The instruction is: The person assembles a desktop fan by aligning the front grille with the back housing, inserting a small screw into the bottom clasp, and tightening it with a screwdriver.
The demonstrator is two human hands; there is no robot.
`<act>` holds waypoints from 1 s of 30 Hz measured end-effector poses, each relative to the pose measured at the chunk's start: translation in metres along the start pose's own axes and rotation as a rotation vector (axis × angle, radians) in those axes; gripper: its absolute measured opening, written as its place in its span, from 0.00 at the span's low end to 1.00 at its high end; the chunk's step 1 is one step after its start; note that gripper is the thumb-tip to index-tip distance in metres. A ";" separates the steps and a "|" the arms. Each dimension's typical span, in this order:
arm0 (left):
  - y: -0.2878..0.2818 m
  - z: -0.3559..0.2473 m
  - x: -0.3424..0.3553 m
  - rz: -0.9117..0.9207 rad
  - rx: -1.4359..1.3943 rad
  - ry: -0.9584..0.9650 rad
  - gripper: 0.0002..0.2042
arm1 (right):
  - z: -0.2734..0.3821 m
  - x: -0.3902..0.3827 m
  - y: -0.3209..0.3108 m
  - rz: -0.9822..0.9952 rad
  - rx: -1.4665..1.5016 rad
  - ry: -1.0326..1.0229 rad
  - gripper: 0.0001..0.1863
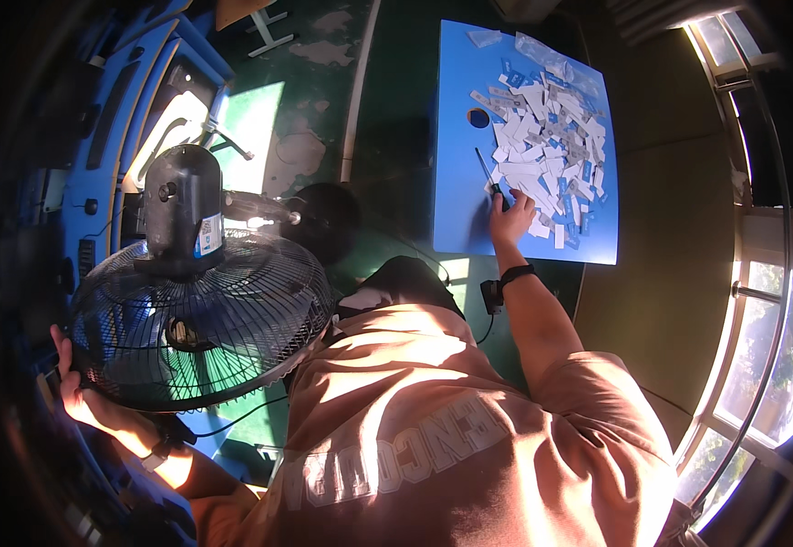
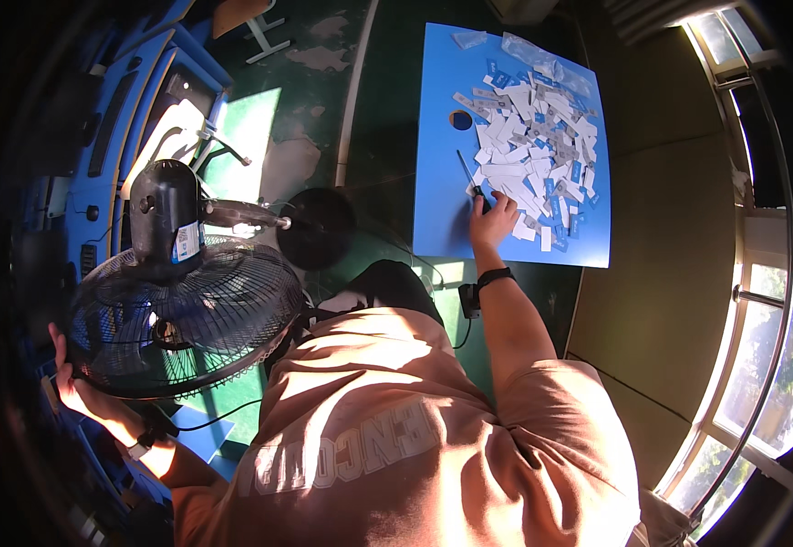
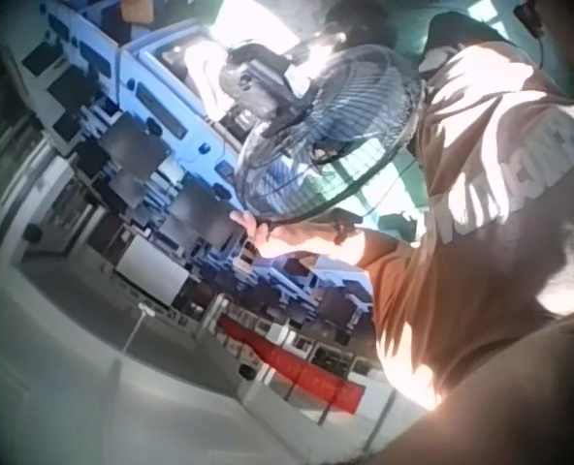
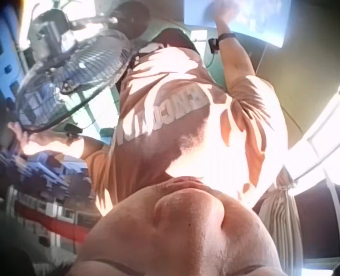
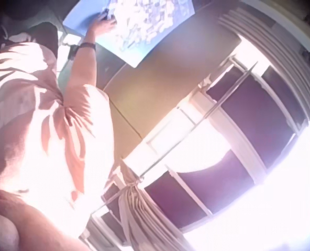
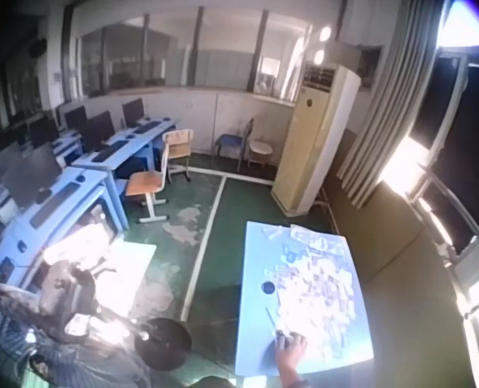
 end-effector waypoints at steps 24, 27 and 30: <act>0.027 -0.036 0.010 0.223 -0.130 0.217 0.39 | 0.195 0.087 -0.079 0.472 1.114 0.248 0.11; 0.026 -0.049 0.017 0.276 -0.056 0.275 0.46 | 0.390 0.041 -0.160 0.975 1.312 -0.111 0.09; 0.021 -0.053 0.019 0.300 -0.114 0.201 0.39 | 0.546 -0.018 -0.240 1.255 1.179 -0.500 0.08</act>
Point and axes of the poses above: each hand's wrist, its own x-axis towards the middle knuckle, its own y-axis out of the palm, z = x × y, the point moved 6 cm from there along x, towards the middle knuckle, and after that the axes turned 4 degrees about x, right-handed, at the moved point
